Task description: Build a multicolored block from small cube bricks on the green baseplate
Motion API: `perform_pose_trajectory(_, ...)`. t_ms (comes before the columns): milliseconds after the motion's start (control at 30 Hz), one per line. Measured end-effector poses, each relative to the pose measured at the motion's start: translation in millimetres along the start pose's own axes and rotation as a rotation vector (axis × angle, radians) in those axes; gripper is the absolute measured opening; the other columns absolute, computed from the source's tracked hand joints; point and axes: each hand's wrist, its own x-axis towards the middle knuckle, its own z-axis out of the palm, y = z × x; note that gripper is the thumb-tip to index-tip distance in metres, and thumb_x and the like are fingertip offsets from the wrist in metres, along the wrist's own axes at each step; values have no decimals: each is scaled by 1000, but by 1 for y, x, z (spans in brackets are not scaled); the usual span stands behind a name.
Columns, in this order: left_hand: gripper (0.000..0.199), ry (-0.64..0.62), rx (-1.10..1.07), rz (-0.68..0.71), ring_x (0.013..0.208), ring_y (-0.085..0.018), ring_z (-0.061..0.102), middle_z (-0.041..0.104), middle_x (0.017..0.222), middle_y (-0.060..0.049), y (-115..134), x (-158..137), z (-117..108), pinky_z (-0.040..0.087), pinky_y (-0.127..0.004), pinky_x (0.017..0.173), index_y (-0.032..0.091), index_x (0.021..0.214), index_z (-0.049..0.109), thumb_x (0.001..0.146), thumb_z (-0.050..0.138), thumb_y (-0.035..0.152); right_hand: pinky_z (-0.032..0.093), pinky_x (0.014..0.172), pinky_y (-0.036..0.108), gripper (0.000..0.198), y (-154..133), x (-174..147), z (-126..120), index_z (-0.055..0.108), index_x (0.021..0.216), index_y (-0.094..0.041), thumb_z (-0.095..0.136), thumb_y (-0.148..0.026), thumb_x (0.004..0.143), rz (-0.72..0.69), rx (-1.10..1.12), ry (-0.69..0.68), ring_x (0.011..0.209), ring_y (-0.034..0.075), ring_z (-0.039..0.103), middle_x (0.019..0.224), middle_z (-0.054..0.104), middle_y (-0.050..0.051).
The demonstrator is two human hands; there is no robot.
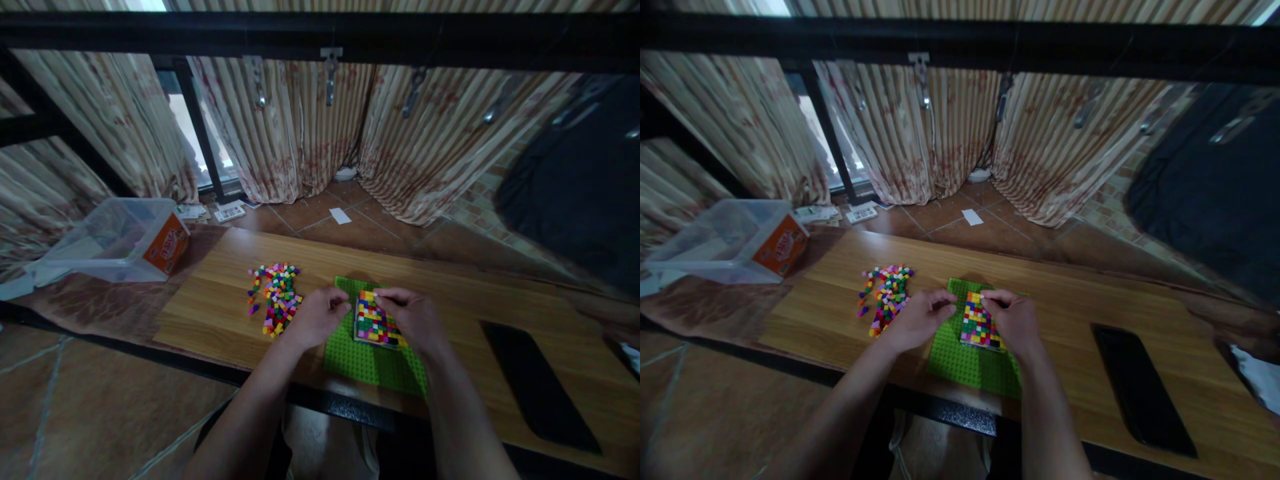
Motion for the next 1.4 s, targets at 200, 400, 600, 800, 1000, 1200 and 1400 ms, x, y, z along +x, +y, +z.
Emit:
perform_pose_trajectory(200, 21, 285, 366, -105, 82, -20, 65, 72, 87, -7, -12, 9, -30, 48, -31, 78, 18, 94, 71, 87, 51, 17, 54, 80, 43, 27, 4, -2, -3, 79, 84, -23, 73, -44, 67, 8, -24, -44, 84, 27, 72, 90, 79, 6)
perform_pose_trajectory(400, 30, 486, 767, -160, 108, -30, 59, 69, 115, -15, -33, 18, -57, 43, -42, 98, 15, 110, 70, 86, 52, 16, 53, 81, 44, 32, 5, -6, -4, 79, 88, -24, 70, -49, 71, -13, -44, -60, 86, 27, 71, 93, 78, 6)
perform_pose_trajectory(600, 37, 429, 773, -71, 121, -27, 53, 63, 131, -10, -43, 20, -54, 38, -40, 106, 18, 123, 64, 88, 55, 20, 54, 81, 43, 29, 6, -5, -6, 78, 92, -25, 68, -48, 76, -45, -46, -91, 87, 26, 71, 96, 78, 5)
perform_pose_trajectory(800, 30, 323, 773, -69, 105, -24, 63, 73, 109, -9, -44, 21, -55, 43, -36, 101, 19, 102, 73, 87, 48, 12, 53, 84, 44, 30, 7, -5, -8, 78, 93, -26, 67, -49, 77, -71, -60, -105, 89, 26, 71, 96, 78, 5)
perform_pose_trajectory(1000, 29, 264, 743, -71, 100, -24, 66, 74, 100, -10, -36, 14, -58, 46, -35, 97, 18, 96, 74, 81, 52, 9, 51, 85, 44, 30, 8, -4, -8, 77, 94, -26, 64, -48, 78, -71, -97, -109, 91, 26, 70, 97, 78, 4)
perform_pose_trajectory(1200, 34, 198, 654, -81, 92, -20, 68, 75, 100, -8, -34, 10, -59, 51, -29, 88, 18, 99, 73, 78, 50, 5, 52, 84, 43, 28, 8, -4, -7, 77, 93, -25, 65, -46, 79, -86, -90, -98, 90, 25, 70, 97, 78, 4)
perform_pose_trajectory(1400, 28, 242, 443, -20, 89, -20, 68, 75, 97, -8, -35, 11, -62, 52, -32, 88, 18, 93, 73, 78, 52, 6, 54, 81, 42, 25, 7, -4, -8, 77, 93, -26, 65, -43, 80, -110, -101, -101, 87, 24, 71, 95, 78, 4)
